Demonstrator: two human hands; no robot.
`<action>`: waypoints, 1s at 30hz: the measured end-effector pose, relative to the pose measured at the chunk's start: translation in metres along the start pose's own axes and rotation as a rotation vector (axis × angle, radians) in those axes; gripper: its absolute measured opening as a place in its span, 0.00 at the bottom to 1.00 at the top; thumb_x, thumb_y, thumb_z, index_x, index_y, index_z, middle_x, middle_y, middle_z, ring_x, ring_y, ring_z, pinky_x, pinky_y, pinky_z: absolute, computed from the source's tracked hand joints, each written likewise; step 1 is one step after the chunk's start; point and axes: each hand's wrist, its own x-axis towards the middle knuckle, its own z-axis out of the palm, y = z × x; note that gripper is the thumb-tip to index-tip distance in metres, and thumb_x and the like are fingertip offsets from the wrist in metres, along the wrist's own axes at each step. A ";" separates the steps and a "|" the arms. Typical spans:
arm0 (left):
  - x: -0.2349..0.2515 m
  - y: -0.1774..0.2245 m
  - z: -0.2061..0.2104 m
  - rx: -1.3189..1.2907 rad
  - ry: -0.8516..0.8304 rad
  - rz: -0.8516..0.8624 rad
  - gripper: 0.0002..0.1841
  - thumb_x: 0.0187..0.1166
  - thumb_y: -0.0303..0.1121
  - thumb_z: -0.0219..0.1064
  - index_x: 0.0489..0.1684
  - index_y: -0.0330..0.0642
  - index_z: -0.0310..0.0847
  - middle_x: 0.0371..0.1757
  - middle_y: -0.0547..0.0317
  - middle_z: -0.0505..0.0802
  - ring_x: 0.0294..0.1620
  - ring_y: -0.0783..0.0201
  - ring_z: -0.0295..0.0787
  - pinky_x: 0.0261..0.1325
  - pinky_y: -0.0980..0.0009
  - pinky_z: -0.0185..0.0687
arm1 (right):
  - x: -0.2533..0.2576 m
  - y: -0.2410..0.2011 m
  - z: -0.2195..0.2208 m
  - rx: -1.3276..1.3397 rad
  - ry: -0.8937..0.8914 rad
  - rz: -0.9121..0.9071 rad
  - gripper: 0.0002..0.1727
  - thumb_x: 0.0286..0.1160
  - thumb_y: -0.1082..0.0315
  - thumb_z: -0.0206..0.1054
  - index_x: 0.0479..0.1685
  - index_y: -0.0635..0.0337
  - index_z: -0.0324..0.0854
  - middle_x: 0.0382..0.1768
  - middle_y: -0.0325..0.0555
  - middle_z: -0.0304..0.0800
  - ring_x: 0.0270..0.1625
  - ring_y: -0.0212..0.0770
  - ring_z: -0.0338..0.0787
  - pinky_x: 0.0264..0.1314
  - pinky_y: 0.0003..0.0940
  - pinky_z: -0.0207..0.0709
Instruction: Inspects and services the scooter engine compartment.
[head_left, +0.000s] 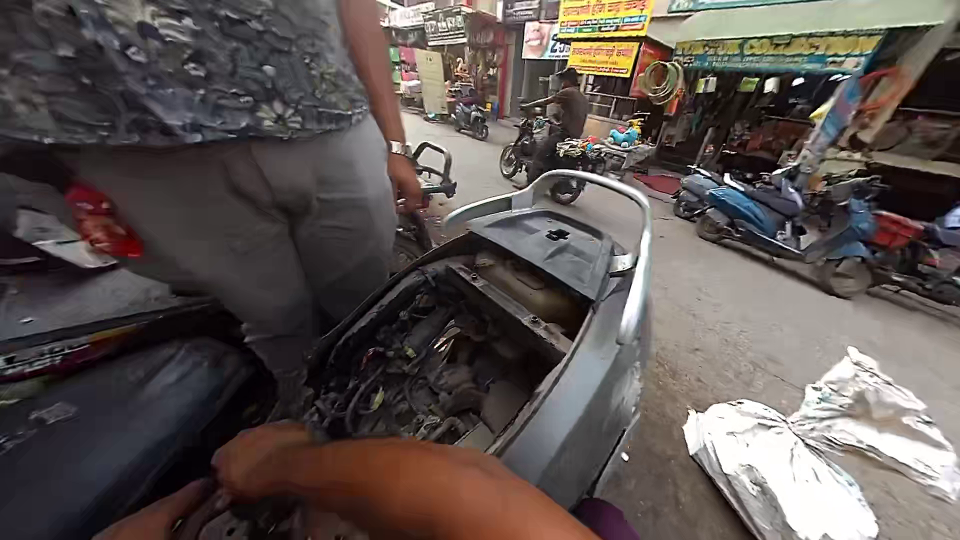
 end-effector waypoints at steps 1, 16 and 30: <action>-0.004 -0.001 0.008 0.027 0.093 -0.015 0.18 0.89 0.42 0.62 0.65 0.41 0.88 0.56 0.37 0.94 0.61 0.35 0.91 0.67 0.31 0.78 | 0.037 -0.001 0.031 -0.039 -0.057 -0.100 0.18 0.79 0.58 0.73 0.60 0.61 0.87 0.62 0.56 0.90 0.66 0.58 0.89 0.64 0.65 0.81; -0.017 -0.020 0.014 0.068 0.059 -0.065 0.17 0.90 0.46 0.59 0.66 0.55 0.88 0.59 0.64 0.95 0.68 0.64 0.88 0.90 0.50 0.61 | 0.092 0.002 0.082 -0.245 -0.041 -0.347 0.08 0.74 0.60 0.66 0.46 0.43 0.89 0.45 0.42 0.94 0.54 0.50 0.93 0.52 0.60 0.84; -0.017 -0.034 0.014 -0.089 0.104 -0.115 0.16 0.90 0.47 0.58 0.63 0.58 0.89 0.52 0.64 0.96 0.58 0.62 0.91 0.69 0.53 0.82 | 0.099 0.010 0.082 -0.164 -0.045 -0.344 0.10 0.77 0.53 0.65 0.41 0.42 0.92 0.39 0.39 0.95 0.50 0.45 0.94 0.53 0.55 0.86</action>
